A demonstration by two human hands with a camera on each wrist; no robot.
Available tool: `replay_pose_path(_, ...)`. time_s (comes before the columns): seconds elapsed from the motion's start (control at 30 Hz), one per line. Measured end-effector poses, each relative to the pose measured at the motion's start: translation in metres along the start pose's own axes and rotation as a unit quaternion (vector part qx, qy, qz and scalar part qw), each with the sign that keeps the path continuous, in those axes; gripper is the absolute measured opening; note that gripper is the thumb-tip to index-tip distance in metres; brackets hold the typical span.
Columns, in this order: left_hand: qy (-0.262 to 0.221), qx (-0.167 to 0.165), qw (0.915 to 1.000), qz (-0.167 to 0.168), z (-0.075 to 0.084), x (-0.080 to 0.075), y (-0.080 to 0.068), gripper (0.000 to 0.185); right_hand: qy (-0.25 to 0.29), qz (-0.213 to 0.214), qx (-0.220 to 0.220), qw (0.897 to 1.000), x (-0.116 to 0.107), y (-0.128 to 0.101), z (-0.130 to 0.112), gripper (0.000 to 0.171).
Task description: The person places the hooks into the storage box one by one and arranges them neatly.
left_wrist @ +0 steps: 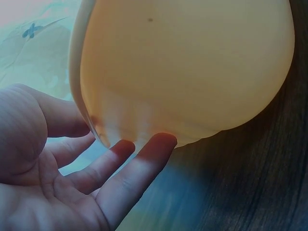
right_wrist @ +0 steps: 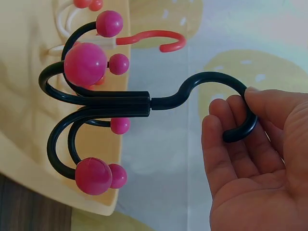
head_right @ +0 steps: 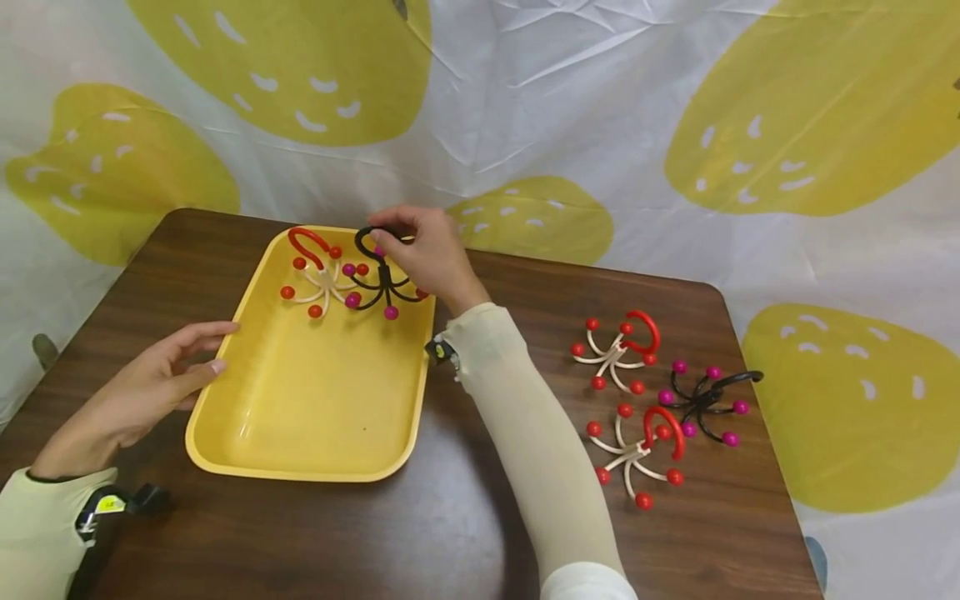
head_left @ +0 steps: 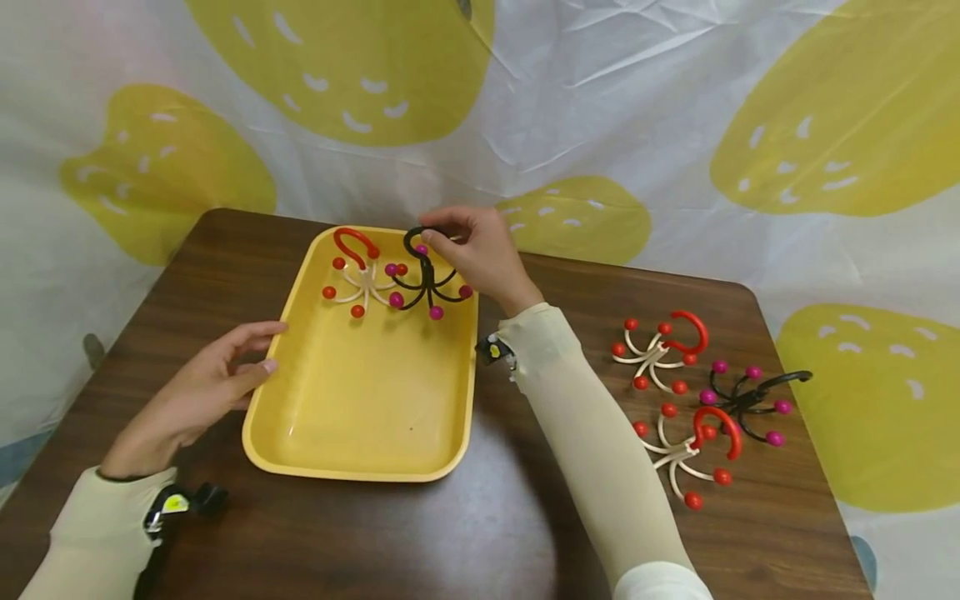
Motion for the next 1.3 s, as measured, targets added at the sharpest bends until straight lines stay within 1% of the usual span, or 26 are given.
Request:
replay_pose_path(0.23,0.003,-0.003,1.0,0.001,0.001,-0.002,-0.001,0.061,0.002,-0.011,0.012,1.0,0.005,0.004,0.007,0.019)
replay_pose_path(0.43,0.002,-0.003,1.0,0.003,0.001,-0.001,-0.002,0.06,-0.011,-0.013,0.027,0.999,0.008,0.006,0.012,0.021)
replay_pose_path(0.63,-0.007,0.006,1.0,0.003,0.001,-0.001,-0.001,0.06,-0.015,-0.016,0.04,0.999,0.009,0.006,0.02,0.019)
replay_pose_path(0.9,-0.016,0.008,0.9998,0.001,0.002,-0.001,-0.002,0.06,-0.017,-0.021,0.048,0.998,0.01,0.003,0.029,0.018)
replay_pose_path(1.07,-0.015,0.012,0.9998,0.002,0.005,-0.002,-0.001,0.059,-0.013,-0.014,0.049,0.999,0.009,0.004,0.031,0.018)
replay_pose_path(1.3,-0.021,0.007,0.9998,0.003,0.005,-0.001,-0.001,0.059,-0.009,-0.014,0.048,0.999,0.008,0.003,0.032,0.021)
Point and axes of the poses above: each hand's wrist, its own y-axis towards the middle knuckle, its own x-axis out of the palm, z = x × y, the point moved 1 cm from there along y, towards the middle knuckle, and after that the axes turned 14 degrees about x, right-handed, at the moved point
